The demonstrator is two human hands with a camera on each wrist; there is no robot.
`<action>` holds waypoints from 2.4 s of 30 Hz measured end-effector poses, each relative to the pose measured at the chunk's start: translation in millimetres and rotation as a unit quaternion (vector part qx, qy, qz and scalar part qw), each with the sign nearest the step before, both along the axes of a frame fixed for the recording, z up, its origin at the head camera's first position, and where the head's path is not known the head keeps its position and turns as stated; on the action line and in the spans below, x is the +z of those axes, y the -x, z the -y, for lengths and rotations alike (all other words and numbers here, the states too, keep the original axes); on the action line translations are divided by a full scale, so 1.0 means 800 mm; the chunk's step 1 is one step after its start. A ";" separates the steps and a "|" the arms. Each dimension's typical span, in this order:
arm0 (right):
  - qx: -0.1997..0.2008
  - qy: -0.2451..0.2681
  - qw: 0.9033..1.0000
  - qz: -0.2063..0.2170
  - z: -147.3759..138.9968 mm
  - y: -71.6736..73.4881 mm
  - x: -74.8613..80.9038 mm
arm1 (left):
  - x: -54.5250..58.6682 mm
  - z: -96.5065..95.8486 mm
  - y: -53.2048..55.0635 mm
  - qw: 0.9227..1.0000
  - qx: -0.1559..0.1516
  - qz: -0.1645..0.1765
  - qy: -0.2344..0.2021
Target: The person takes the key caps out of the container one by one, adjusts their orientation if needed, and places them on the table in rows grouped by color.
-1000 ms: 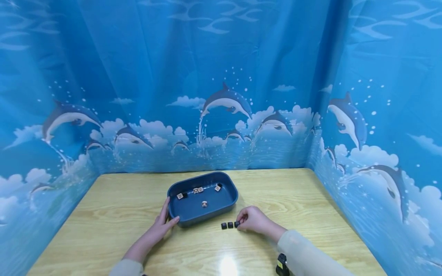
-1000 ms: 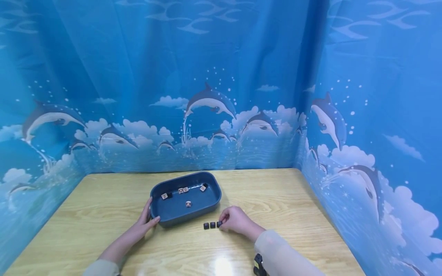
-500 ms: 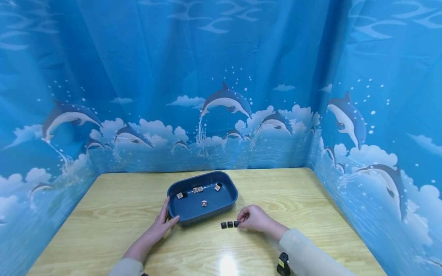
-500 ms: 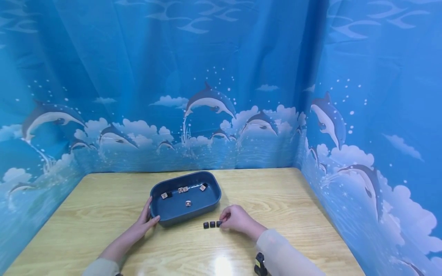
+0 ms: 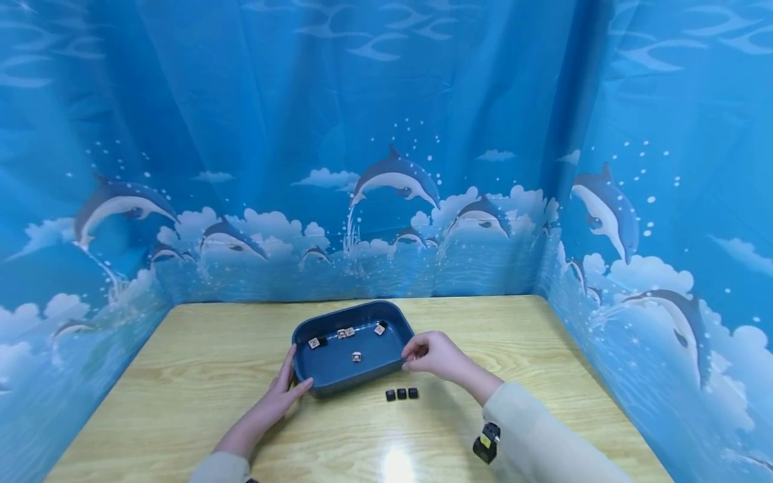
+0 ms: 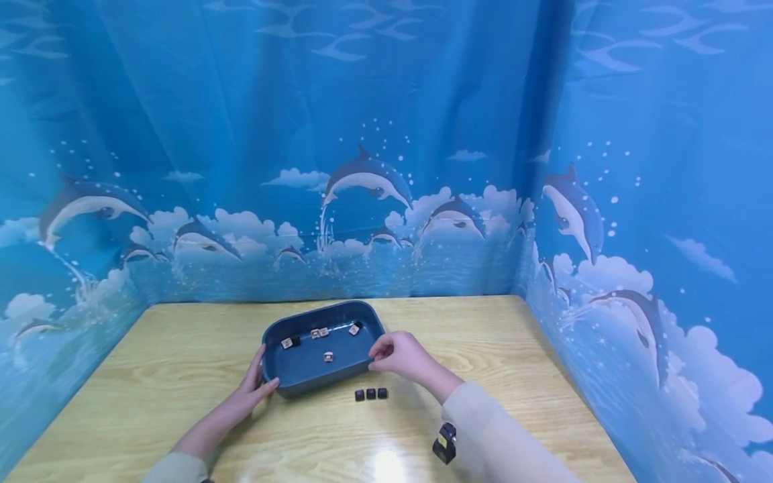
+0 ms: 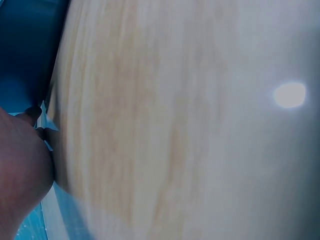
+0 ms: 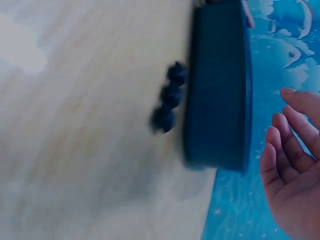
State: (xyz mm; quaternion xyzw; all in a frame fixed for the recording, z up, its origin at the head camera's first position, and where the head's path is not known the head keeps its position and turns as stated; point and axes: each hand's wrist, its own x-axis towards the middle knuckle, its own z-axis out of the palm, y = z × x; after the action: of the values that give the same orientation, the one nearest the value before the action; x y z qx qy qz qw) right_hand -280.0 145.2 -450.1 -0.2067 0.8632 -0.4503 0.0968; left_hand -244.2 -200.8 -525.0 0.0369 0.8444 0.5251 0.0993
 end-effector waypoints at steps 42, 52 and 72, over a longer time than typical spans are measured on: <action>0.187 -0.161 0.967 0.057 0.187 0.136 0.030 | -0.002 0.000 -0.001 1.000 0.006 -0.015 -0.003; 0.208 -0.222 0.950 0.076 0.199 0.133 0.016 | -0.003 -0.009 -0.010 1.000 0.001 -0.019 -0.005; 0.251 -0.314 0.913 0.066 0.209 0.137 0.022 | -0.002 -0.006 -0.008 1.000 0.012 -0.018 0.008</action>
State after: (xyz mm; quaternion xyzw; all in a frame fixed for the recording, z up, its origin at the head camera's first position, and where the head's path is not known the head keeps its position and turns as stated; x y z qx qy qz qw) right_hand -389.9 -22.0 -432.3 -0.3453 0.8715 -0.1295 0.3232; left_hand -237.8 -196.1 -527.0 0.0351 0.8506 0.5188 0.0784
